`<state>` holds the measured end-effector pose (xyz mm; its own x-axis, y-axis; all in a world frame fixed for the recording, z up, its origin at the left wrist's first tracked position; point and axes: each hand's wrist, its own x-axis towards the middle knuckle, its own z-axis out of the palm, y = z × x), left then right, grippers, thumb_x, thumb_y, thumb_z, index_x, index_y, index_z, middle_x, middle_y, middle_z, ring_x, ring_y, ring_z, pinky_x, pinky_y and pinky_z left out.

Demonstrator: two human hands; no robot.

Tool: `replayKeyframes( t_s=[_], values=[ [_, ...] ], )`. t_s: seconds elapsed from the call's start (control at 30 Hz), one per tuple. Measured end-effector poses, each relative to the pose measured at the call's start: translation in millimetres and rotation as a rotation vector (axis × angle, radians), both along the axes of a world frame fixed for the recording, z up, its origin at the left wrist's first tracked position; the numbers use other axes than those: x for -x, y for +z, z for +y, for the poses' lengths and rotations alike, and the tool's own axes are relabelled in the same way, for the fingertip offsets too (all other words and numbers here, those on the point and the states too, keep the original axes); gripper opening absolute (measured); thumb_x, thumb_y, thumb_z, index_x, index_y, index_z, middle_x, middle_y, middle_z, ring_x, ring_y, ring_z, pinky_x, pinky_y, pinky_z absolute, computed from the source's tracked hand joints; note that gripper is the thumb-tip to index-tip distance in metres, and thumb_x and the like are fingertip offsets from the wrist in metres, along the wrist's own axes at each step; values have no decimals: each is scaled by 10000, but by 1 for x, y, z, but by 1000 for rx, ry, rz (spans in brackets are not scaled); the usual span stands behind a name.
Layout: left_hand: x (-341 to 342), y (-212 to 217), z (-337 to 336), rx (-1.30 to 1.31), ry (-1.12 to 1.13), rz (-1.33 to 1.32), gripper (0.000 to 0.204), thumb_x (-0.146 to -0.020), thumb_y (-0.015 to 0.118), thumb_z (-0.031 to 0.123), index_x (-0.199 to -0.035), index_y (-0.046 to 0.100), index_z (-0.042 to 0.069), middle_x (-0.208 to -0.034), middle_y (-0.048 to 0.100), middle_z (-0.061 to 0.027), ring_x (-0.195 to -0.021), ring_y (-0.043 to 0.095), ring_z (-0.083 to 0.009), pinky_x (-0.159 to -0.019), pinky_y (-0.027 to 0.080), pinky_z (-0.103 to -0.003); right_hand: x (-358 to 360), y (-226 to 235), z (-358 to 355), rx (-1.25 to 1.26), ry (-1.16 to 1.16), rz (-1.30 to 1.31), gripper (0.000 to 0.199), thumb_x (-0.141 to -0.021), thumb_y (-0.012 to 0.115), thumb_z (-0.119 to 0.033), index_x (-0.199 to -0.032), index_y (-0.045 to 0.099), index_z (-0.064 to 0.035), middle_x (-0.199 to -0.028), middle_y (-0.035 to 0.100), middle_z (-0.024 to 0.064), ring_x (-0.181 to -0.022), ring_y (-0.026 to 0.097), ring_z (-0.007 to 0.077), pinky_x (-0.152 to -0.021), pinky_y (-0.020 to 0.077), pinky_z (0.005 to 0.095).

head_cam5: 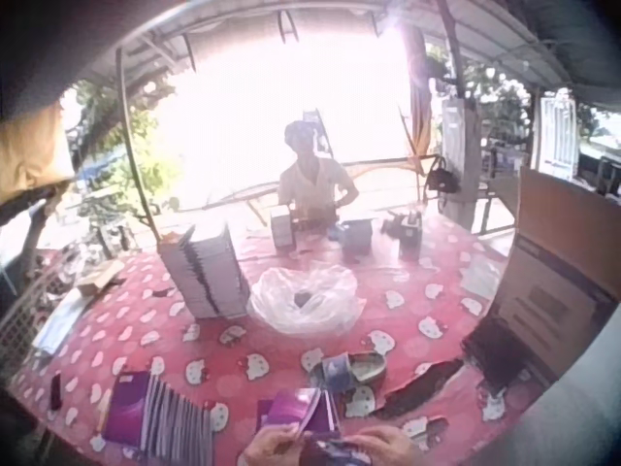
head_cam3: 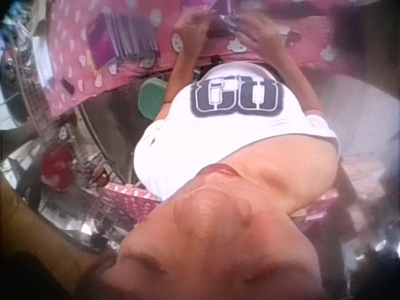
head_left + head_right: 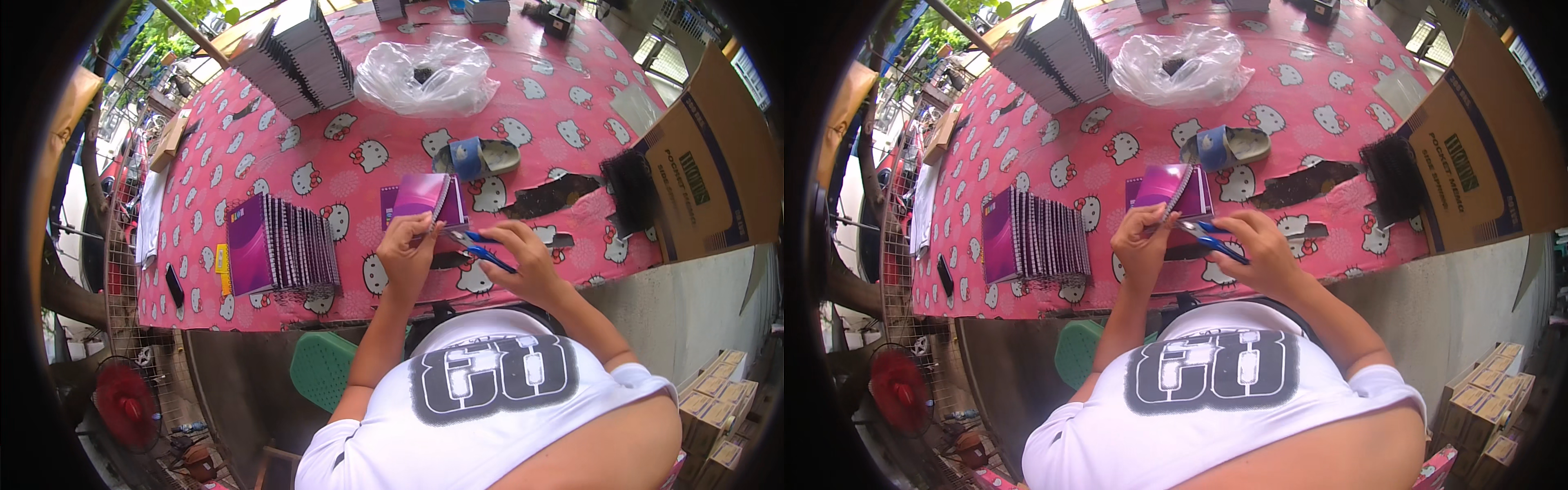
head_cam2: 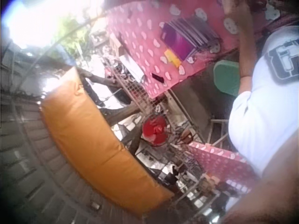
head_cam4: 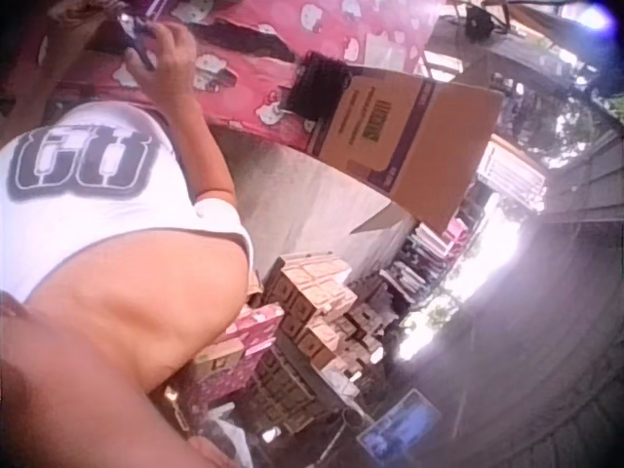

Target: The person binds notebooks by threading a spiral coil into the punched holes of a notebook, cutting the excess coil with pliers, and placing the finished notebook onto a stack.

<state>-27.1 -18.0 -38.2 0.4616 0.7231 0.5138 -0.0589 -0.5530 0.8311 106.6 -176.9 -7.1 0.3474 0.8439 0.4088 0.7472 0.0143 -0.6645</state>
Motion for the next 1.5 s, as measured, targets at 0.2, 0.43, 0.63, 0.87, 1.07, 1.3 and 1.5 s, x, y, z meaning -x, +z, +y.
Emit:
replayKeyframes(
  t_s=[0.2,0.43,0.63,0.87,1.07,1.3,1.5],
  values=[
    [-5,14,-1,-64,7,-123,144,-738,720,-119,-847,668,-40,-903,675,-150,-801,693,-187,-691,594,-267,4,11,19,-15,55,71,429,-772,739,-217,-1120,607,-3,-1022,590,167,-951,595,312,-822,484,402],
    [9,19,3,-65,-33,-244,161,-762,663,-166,-855,614,-43,-999,644,-187,-824,692,-231,-705,600,-292,-16,9,33,408,430,1478,331,-928,618,-254,-1098,623,30,-908,654,98,-835,625,140,-746,501,291],
    [81,126,20,-128,454,-591,201,-802,723,-32,-856,534,4,-944,653,-204,-890,655,-207,-814,549,-320,-31,-29,-16,243,-38,253,412,-828,703,-212,-1185,604,-30,-1143,611,133,-1061,598,286,-904,476,393],
    [177,74,97,157,1016,-526,176,-828,735,76,-819,571,12,-874,659,-101,-800,629,-148,-742,513,-251,-44,-22,-20,195,-52,-301,423,-745,759,-167,-1121,628,-22,-1286,522,181,-1172,511,375,-989,421,426],
    [155,76,103,198,765,-678,117,-934,534,31,-1010,594,-36,-1058,644,-137,-981,610,-165,-865,508,-286,-69,-6,56,48,-151,-138,350,-795,732,-212,-1068,640,-14,-1201,576,186,-1120,542,367,-961,432,424],
    [170,78,111,136,849,-398,347,-929,510,17,-1263,442,-44,-1164,623,-173,-1085,588,-216,-955,457,-357,-234,-46,-38,445,-1004,-458,388,-802,722,-327,-1086,656,-71,-1133,585,180,-1080,550,351,-936,449,420],
    [72,121,45,-360,187,-425,330,-898,556,47,-1212,502,-38,-1293,532,-216,-1233,505,-300,-1038,374,-425,-273,-89,-107,569,-959,-413,206,-838,674,-227,-967,624,-75,-991,599,125,-963,607,340,-787,502,442]
  ],
)
